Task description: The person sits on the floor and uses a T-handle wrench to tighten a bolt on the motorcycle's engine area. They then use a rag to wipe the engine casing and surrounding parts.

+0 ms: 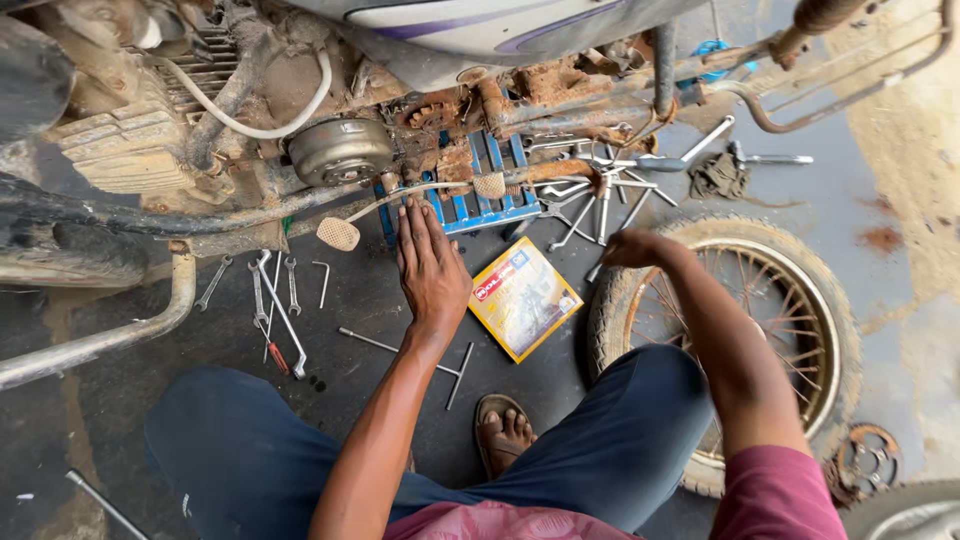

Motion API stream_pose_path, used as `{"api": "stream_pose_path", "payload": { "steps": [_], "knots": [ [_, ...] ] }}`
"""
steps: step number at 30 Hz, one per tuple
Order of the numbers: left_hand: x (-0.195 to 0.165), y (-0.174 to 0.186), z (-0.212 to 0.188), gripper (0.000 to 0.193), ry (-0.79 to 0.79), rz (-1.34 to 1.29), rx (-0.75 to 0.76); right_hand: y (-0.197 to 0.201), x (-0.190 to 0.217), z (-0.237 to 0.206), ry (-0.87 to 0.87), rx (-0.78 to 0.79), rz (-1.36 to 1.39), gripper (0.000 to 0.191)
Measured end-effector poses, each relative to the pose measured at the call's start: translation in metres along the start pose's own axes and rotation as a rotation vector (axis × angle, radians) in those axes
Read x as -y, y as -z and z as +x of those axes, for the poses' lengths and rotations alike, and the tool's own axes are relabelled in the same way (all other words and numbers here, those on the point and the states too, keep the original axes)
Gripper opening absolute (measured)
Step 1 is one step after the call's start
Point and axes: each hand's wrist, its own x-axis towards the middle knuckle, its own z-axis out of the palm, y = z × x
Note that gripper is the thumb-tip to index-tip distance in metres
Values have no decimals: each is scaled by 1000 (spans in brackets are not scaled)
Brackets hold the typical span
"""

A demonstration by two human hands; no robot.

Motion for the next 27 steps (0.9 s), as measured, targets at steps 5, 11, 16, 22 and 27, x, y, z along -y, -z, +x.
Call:
{"api": "stream_pose_path", "payload": {
  "steps": [5, 11, 16, 22, 27],
  "knots": [
    [8, 9, -27, 59, -156, -38, 16, -45, 54, -10, -2, 110, -339, 47],
    [23, 16, -63, 54, -208, -91, 81, -98, 159, -18, -184, -301, -6, 44],
    [39, 33, -75, 52, -244, -144, 128, -195, 275, -32, 75, -343, 50, 45],
    [104, 77, -61, 49, -312, -313, 272, -255, 318, -44, 120, -334, -206, 32],
    [140, 85, -98, 33, 976, -384, 430, -257, 315, -47, 126, -353, -179, 36]
  ]
}}
